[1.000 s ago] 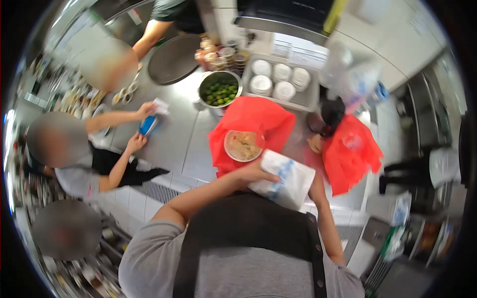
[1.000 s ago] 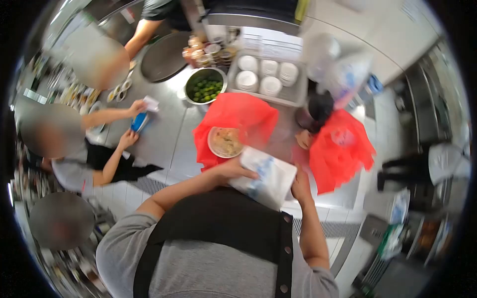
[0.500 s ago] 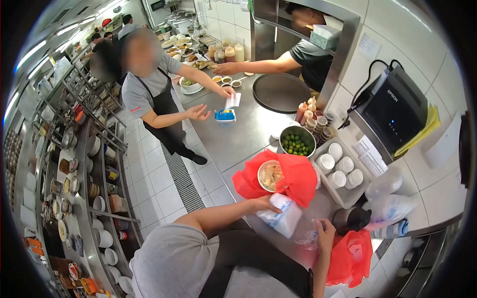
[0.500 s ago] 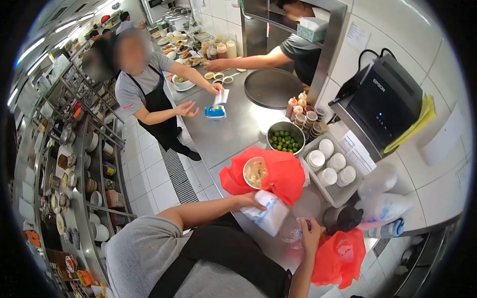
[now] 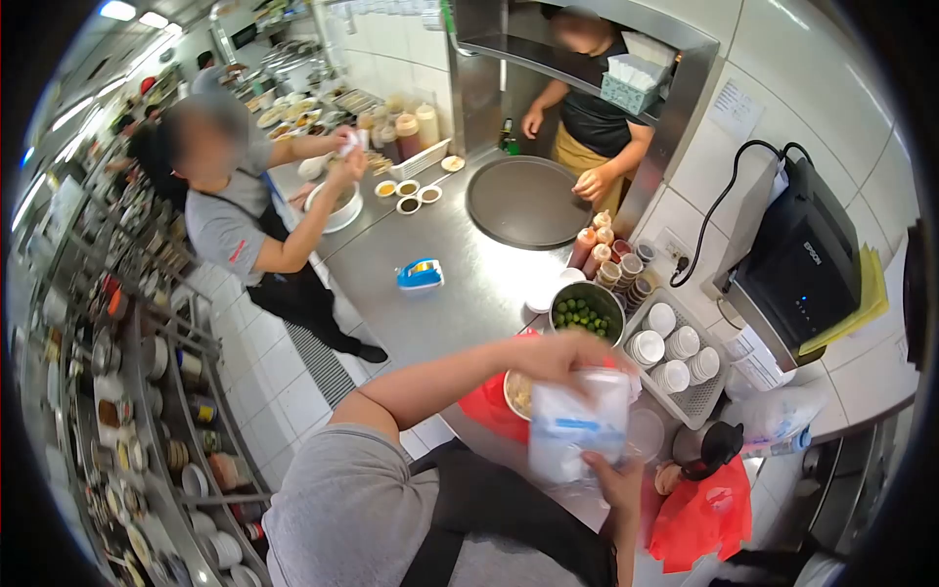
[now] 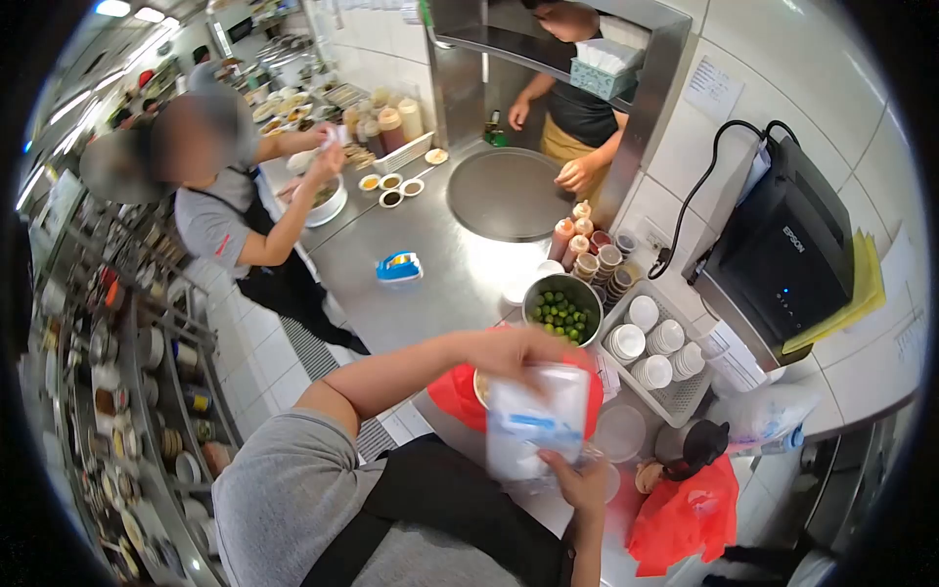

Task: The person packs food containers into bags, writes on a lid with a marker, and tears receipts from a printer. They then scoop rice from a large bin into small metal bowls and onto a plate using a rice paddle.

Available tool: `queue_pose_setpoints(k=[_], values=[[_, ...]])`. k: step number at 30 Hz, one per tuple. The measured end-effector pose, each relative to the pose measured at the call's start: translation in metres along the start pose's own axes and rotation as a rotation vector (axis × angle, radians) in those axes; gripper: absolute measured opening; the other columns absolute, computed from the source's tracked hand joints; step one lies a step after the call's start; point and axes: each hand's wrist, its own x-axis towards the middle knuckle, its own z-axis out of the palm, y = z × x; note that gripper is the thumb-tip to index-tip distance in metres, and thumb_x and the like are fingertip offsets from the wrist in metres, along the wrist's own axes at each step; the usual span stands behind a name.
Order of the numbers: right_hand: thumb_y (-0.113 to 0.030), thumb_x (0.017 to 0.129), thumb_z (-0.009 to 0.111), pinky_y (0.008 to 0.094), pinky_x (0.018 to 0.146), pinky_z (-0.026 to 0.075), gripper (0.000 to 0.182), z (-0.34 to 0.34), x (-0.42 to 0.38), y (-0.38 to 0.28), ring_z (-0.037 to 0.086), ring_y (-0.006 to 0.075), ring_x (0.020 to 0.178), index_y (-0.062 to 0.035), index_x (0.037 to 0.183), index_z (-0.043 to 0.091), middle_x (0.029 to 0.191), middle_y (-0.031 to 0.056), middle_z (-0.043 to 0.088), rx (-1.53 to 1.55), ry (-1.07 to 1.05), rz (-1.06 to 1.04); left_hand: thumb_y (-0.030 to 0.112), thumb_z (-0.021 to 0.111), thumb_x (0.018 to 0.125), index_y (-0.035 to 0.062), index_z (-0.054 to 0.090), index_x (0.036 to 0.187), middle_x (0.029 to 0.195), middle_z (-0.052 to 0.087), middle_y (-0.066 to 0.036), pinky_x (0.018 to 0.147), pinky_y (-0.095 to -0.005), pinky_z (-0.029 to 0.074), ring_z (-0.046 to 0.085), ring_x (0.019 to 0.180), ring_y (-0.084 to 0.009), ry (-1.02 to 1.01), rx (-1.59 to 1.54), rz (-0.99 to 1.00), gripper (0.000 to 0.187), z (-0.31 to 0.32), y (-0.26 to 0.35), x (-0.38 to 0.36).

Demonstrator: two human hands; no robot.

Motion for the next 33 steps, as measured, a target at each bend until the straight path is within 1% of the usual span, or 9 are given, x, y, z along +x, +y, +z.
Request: queue_pose_setpoints(k=[3, 8, 11, 14, 19, 22, 25, 27, 33], values=[[0.0, 0.076, 0.079, 0.0242, 0.065, 0.048, 0.016, -0.009, -0.005, -0.001, 0.061, 0.0092, 0.071, -0.0011, 0.09, 0.071, 0.079, -0.0004, 0.068, 0.111, 0.315, -0.067, 0.02, 0.061, 0.095, 0.0053, 0.044, 0.141, 0.099, 0.071, -0.016, 0.075, -0.0305, 0.057, 0.07, 0.081, -0.0213, 0.177, -0.827, -0.57, 0.051, -0.074, -0.067, -0.003], [0.002, 0.072, 0.078, 0.0272, 0.07, 0.05, 0.025, -0.017, -0.052, 0.014, 0.063, 0.0113, 0.074, 0.0011, 0.095, 0.069, 0.087, 0.0034, 0.069, 0.092, 0.634, 0.12, 0.02, 0.063, 0.095, 0.0144, 0.027, 0.154, 0.091, 0.069, -0.013, 0.056, -0.0311, 0.056, 0.07, 0.065, -0.0222, 0.587, -0.587, -0.77, 0.069, -0.187, -0.24, -0.01], [-0.002, 0.073, 0.08, 0.0278, 0.068, 0.05, 0.024, -0.008, -0.064, 0.025, 0.063, 0.0112, 0.073, 0.0013, 0.094, 0.07, 0.084, 0.0039, 0.07, 0.0, 0.561, 0.361, 0.018, 0.065, 0.093, 0.024, 0.021, 0.156, 0.059, 0.062, -0.005, 0.042, -0.0274, 0.044, 0.06, 0.049, -0.0138, 0.441, -0.223, -0.967, 0.078, -0.247, -0.323, 0.031], [-0.01, 0.075, 0.081, 0.0277, 0.064, 0.049, 0.023, 0.002, -0.044, 0.045, 0.061, 0.0101, 0.068, 0.0028, 0.091, 0.072, 0.077, 0.0035, 0.07, -0.173, 0.327, 0.492, 0.013, 0.062, 0.091, 0.0214, 0.023, 0.156, 0.07, 0.068, -0.009, 0.046, -0.029, 0.048, 0.061, 0.052, -0.0142, 0.384, -0.082, -1.086, 0.076, -0.269, -0.341, 0.069], [-0.019, 0.077, 0.08, 0.0336, 0.063, 0.05, 0.027, 0.02, -0.01, 0.145, 0.066, 0.0197, 0.067, 0.0041, 0.088, 0.07, 0.075, 0.0109, 0.07, -0.253, 0.517, 0.741, 0.015, 0.07, 0.084, 0.0105, 0.046, 0.143, 0.075, 0.068, -0.013, 0.059, -0.0331, 0.052, 0.063, 0.058, -0.0168, 0.699, 0.261, -0.364, 0.063, -0.203, -0.31, 0.048], [-0.023, 0.077, 0.078, 0.0427, 0.066, 0.049, 0.035, 0.03, -0.021, 0.225, 0.068, 0.0328, 0.075, 0.0045, 0.094, 0.066, 0.083, 0.018, 0.07, -0.685, 0.653, 0.457, 0.012, 0.066, 0.092, 0.0077, 0.049, 0.14, 0.115, 0.065, -0.012, 0.059, -0.0246, 0.049, 0.058, 0.067, -0.009, 0.702, -0.158, -0.535, 0.051, -0.135, -0.209, -0.037], [-0.021, 0.076, 0.076, 0.0465, 0.071, 0.05, 0.037, 0.045, 0.006, 0.177, 0.065, 0.0452, 0.084, 0.0062, 0.099, 0.063, 0.09, 0.027, 0.067, -0.765, 0.681, 0.427, 0.013, 0.062, 0.094, 0.0106, 0.054, 0.131, 0.06, 0.051, 0.003, 0.042, -0.0226, 0.034, 0.048, 0.049, -0.0059, 0.928, -0.307, -0.827, 0.037, -0.045, -0.17, -0.157], [-0.025, 0.075, 0.078, 0.0485, 0.079, 0.049, 0.044, 0.037, 0.005, 0.139, 0.061, 0.0471, 0.098, 0.0042, 0.104, 0.062, 0.101, 0.0286, 0.065, -1.026, 0.6, 0.36, 0.014, 0.062, 0.095, 0.0105, 0.054, 0.128, 0.059, 0.05, 0.003, 0.04, -0.0223, 0.03, 0.042, 0.044, -0.0055, 1.157, -0.327, -0.944, 0.035, 0.019, -0.148, -0.226], [-0.037, 0.075, 0.079, 0.048, 0.08, 0.049, 0.051, -0.069, 0.028, 0.084, 0.063, 0.0394, 0.093, 0.0014, 0.102, 0.061, 0.096, 0.0229, 0.066, -1.021, 0.697, 0.156, 0.012, 0.06, 0.095, 0.0077, 0.062, 0.114, 0.058, 0.047, 0.005, 0.042, -0.0217, 0.029, 0.038, 0.046, -0.0032, 0.922, -0.107, -0.952, 0.019, 0.049, -0.051, -0.251]])
